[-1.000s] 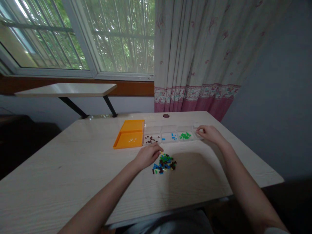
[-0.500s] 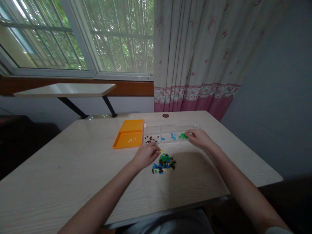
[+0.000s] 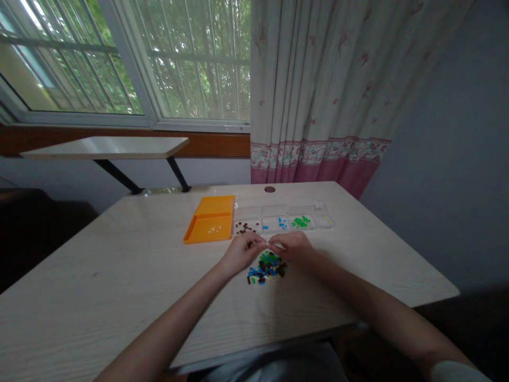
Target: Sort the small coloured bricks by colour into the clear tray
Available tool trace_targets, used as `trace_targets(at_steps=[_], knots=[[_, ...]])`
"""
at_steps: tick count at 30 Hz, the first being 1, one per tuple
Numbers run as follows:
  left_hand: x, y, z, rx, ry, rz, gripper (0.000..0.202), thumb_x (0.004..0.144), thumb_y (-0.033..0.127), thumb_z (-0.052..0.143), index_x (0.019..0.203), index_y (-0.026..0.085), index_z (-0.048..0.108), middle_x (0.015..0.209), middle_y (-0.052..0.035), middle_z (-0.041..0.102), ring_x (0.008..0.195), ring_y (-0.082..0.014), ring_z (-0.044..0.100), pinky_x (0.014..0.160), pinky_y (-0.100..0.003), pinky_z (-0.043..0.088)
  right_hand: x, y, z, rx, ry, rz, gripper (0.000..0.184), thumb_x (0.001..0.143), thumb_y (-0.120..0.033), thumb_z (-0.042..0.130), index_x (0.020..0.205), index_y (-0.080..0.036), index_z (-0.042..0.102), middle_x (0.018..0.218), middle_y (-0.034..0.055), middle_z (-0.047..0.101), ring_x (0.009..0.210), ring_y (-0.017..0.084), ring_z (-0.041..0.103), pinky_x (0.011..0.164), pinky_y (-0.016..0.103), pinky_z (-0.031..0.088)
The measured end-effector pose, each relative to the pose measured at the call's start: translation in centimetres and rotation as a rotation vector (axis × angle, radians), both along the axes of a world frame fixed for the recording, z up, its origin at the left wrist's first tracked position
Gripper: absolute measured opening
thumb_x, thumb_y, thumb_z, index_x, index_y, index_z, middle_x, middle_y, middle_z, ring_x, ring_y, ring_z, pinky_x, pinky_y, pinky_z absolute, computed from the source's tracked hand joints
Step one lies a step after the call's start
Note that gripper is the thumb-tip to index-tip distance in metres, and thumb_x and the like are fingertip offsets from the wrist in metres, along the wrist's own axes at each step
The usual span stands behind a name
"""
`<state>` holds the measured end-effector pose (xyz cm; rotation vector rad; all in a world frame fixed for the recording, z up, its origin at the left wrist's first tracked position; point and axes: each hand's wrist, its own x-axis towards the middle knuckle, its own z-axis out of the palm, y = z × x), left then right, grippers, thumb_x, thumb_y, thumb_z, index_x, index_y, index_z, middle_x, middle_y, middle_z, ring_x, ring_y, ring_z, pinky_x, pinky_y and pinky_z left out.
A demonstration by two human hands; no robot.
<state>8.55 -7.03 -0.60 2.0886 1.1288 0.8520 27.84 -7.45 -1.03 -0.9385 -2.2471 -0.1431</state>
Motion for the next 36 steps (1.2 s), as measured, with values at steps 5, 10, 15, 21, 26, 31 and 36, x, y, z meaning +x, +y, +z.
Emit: trace_targets(at_steps=[5, 10, 15, 21, 26, 31, 36], knots=[[0.1, -0.2, 0.4, 0.011, 0.001, -0.019, 0.024, 0.08, 0.032, 0.051, 0.075, 0.014, 0.065, 0.072, -0.0038, 0.062, 0.067, -0.0133, 0.054, 0.062, -0.022, 0.04, -0.1, -0.1, 0.0, 0.031, -0.01, -0.009, 0.018, 0.081, -0.031, 0.051, 0.076, -0.021, 0.065, 0.063, -0.0011, 0.068, 0.049, 0.008, 0.056, 0.054, 0.019, 0.036], [0.0, -0.5, 0.8, 0.07, 0.017, -0.026, 0.023, 0.079, 0.034, 0.053, 0.082, 0.015, 0.066, 0.074, -0.004, 0.061, 0.067, -0.0129, 0.053, 0.061, -0.022, 0.04, 0.0, -0.2, 0.4, 0.035, 0.006, 0.001, 0.017, 0.079, -0.03, 0.051, 0.075, -0.02, 0.064, 0.058, -0.0015, 0.065, 0.046, 0.008, 0.052, 0.051, 0.019, 0.035], [-0.2, -1.0, 1.2, 0.226, 0.065, -0.051, 0.017, 0.08, 0.029, 0.054, 0.088, 0.018, 0.064, 0.083, -0.0042, 0.06, 0.078, -0.014, 0.054, 0.07, -0.023, 0.042, 0.0, -0.3, 0.6, 0.0, 0.07, 0.031, 0.018, 0.08, -0.031, 0.05, 0.075, -0.019, 0.063, 0.051, -0.0032, 0.059, 0.04, 0.006, 0.047, 0.046, 0.017, 0.032], [-0.5, -1.2, 1.2, 0.352, 0.092, -0.077, 0.017, 0.083, 0.027, 0.05, 0.09, 0.018, 0.061, 0.086, -0.0048, 0.057, 0.082, -0.0138, 0.054, 0.074, -0.024, 0.043, 0.0, -0.3, 0.6, -0.031, 0.081, 0.057, 0.02, 0.081, -0.032, 0.049, 0.075, -0.019, 0.063, 0.045, -0.0048, 0.053, 0.04, 0.006, 0.044, 0.046, 0.017, 0.031], [-0.5, -1.2, 1.0, 0.415, 0.122, -0.086, 0.016, 0.083, 0.024, 0.048, 0.09, 0.018, 0.061, 0.085, -0.0049, 0.058, 0.08, -0.0135, 0.054, 0.073, -0.024, 0.044, 0.0, -0.4, 0.6, -0.074, 0.063, 0.049, 0.023, 0.081, -0.035, 0.049, 0.076, -0.019, 0.064, 0.048, -0.0034, 0.057, 0.041, 0.007, 0.046, 0.047, 0.017, 0.032], [-1.3, -0.9, 1.6, 0.497, 0.115, -0.026, 0.015, 0.082, 0.024, 0.049, 0.09, 0.018, 0.06, 0.086, -0.0056, 0.058, 0.08, -0.0138, 0.055, 0.072, -0.025, 0.046, 0.3, 0.2, 0.2, -0.287, -0.024, -0.006, 0.024, 0.084, -0.03, 0.044, 0.096, -0.022, 0.064, 0.081, 0.0008, 0.069, 0.061, 0.01, 0.059, 0.058, 0.018, 0.039], [-2.5, -0.5, 2.6, 0.553, 0.017, 0.079, 0.014, 0.081, 0.021, 0.052, 0.09, 0.016, 0.061, 0.084, -0.0056, 0.057, 0.076, -0.0119, 0.055, 0.068, -0.021, 0.046, 0.1, 0.8, 0.0, -0.445, -0.323, -0.069, 0.032, 0.085, -0.029, 0.041, 0.112, -0.03, 0.058, 0.091, 0.002, 0.069, 0.076, 0.016, 0.062, 0.067, 0.024, 0.042]])
